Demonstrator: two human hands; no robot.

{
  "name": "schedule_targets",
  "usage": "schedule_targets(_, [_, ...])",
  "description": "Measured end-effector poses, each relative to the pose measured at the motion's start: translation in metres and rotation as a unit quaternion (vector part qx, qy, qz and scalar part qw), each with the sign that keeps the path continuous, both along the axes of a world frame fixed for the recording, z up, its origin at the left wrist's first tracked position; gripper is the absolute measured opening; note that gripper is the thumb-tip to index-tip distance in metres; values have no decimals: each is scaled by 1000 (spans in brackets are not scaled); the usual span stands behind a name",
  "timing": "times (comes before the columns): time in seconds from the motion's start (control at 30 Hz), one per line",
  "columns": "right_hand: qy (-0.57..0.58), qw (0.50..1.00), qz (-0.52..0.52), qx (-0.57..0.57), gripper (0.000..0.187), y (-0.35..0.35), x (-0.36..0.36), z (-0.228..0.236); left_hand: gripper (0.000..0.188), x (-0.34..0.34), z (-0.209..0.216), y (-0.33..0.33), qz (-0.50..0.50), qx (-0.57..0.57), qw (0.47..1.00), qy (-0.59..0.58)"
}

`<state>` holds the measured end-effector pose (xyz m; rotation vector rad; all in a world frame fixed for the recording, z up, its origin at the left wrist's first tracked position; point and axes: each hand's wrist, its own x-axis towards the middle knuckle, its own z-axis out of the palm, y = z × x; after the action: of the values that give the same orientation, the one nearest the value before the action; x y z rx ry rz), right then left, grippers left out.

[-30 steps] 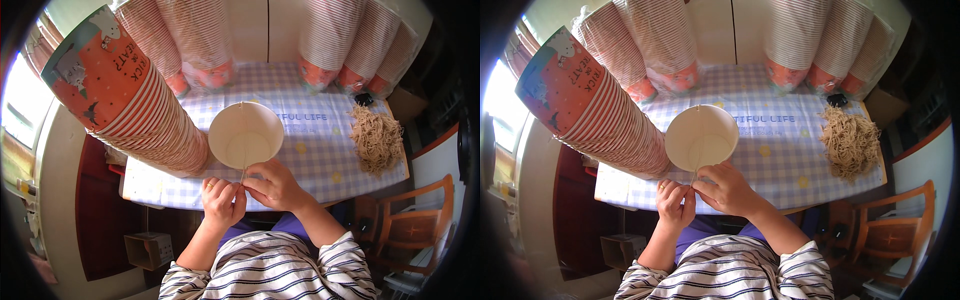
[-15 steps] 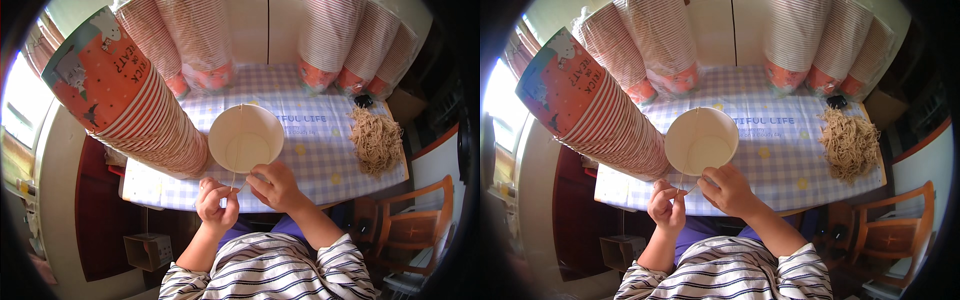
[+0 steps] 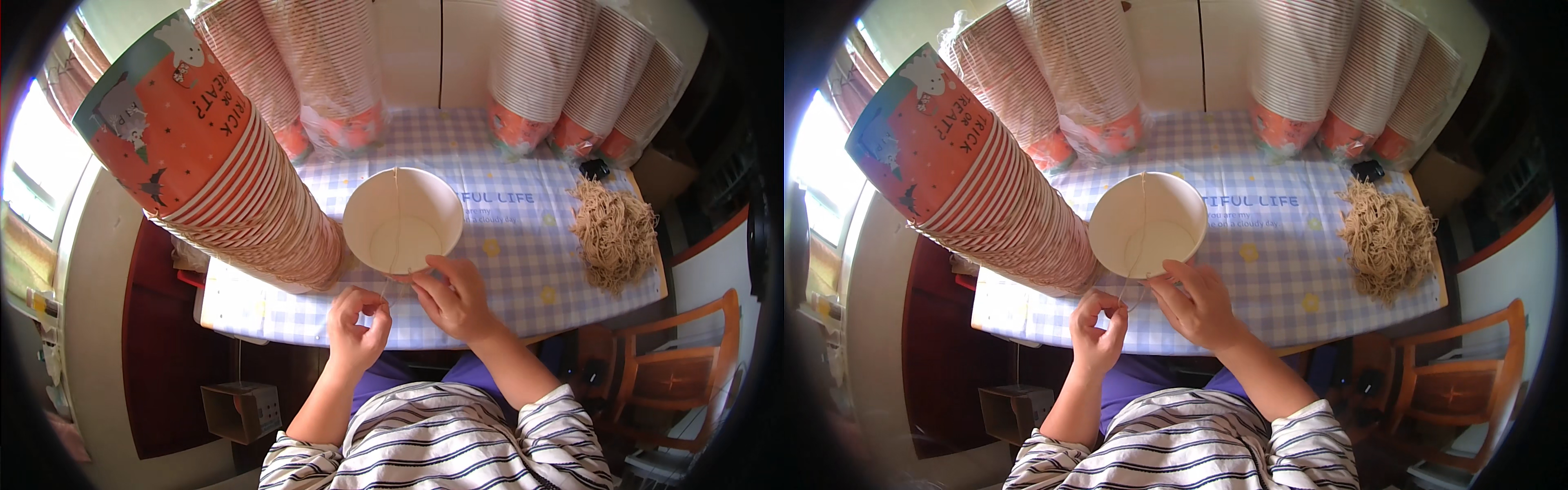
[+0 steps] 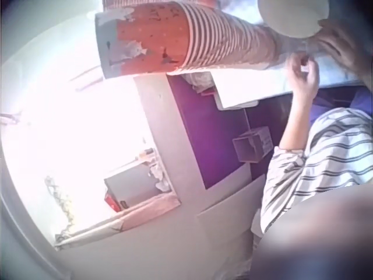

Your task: Packaging stacks of paper cups into plastic bags and organizing them on a table.

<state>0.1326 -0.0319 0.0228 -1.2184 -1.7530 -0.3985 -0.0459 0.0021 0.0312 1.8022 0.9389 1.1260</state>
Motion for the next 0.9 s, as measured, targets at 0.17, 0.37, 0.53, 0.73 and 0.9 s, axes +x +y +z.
schedule_targets(0.17, [253, 965, -7, -67, 20, -17, -9, -13, 24, 7, 3, -11, 140, 236, 961, 21])
schedule_targets(0.37, [420, 889, 4, -185, 9, -22, -23, -12, 27, 21, -4, -11, 76, 297, 945, 117])
schedule_targets(0.53, [516, 818, 31, -252, 6, -18, -22, -17, 26, 29, -14, 0, 96, 280, 939, 175])
schedule_targets(0.73, [565, 789, 62, -234, 11, -11, -30, -30, 21, 27, -23, 2, 65, 321, 926, 187])
schedule_targets(0.9, [585, 777, 86, -218, 10, -10, -35, -29, 20, 28, -21, 0, 51, 339, 924, 171])
